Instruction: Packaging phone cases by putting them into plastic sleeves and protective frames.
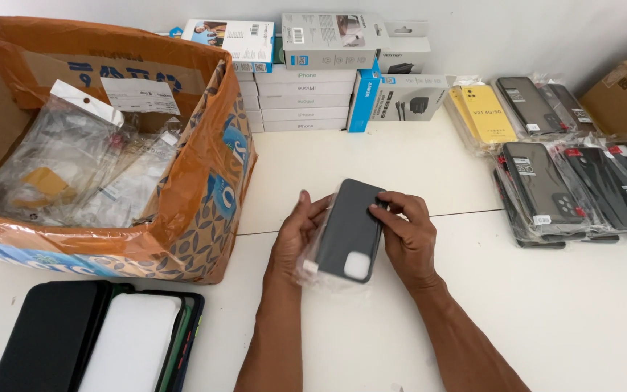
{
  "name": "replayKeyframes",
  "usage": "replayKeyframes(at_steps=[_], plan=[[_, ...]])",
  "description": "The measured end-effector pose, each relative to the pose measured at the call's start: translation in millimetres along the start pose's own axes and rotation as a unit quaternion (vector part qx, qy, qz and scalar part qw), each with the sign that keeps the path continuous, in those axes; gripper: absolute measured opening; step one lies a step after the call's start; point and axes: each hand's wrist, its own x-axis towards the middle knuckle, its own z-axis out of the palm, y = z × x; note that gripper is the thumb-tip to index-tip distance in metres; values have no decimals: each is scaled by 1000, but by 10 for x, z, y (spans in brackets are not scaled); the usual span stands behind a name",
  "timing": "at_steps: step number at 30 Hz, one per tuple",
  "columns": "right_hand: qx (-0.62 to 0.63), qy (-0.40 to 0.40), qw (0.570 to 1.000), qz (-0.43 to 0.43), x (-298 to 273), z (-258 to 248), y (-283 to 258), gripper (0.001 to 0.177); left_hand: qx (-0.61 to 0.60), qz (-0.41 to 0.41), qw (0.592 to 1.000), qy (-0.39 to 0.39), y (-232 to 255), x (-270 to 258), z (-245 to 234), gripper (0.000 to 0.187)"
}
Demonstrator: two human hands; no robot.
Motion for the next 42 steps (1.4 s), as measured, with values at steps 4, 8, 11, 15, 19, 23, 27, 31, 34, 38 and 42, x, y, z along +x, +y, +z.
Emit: replayKeyframes(at_steps=[4,8,11,15,19,23,27,31,34,38,42], plan=[[5,-9,1000,-6,-46,52,20,26,109,58,992,26,-86,116,-108,43],[103,31,983,149,-63,98,-44,32,131,135,980,65,-180,227,-133,39],[207,24,924,321,-51,76,-99,43,195,173,962,81,-237,233,-81,36],[237,12,883,404,-68,154,23,41,302,193,927,110,-227,44,191,33],[214,15,883,417,-40,138,45,35,301,187,927,125,-222,85,152,29],[230,18,874,427,-42,151,-22,32,240,180,948,107,-205,81,170,48],[234,-19,867,439,-105,162,72,23,260,198,937,119,-225,177,44,36],[220,-83,866,441,-22,84,9,23,240,230,932,145,-196,169,28,37],[238,-127,857,439,-10,32,9,25,184,263,929,182,-147,153,20,39],[237,-152,864,416,-34,25,28,29,106,327,914,214,-68,170,-5,37],[207,-135,889,385,-120,70,130,17,69,341,911,222,-110,243,-108,36]])
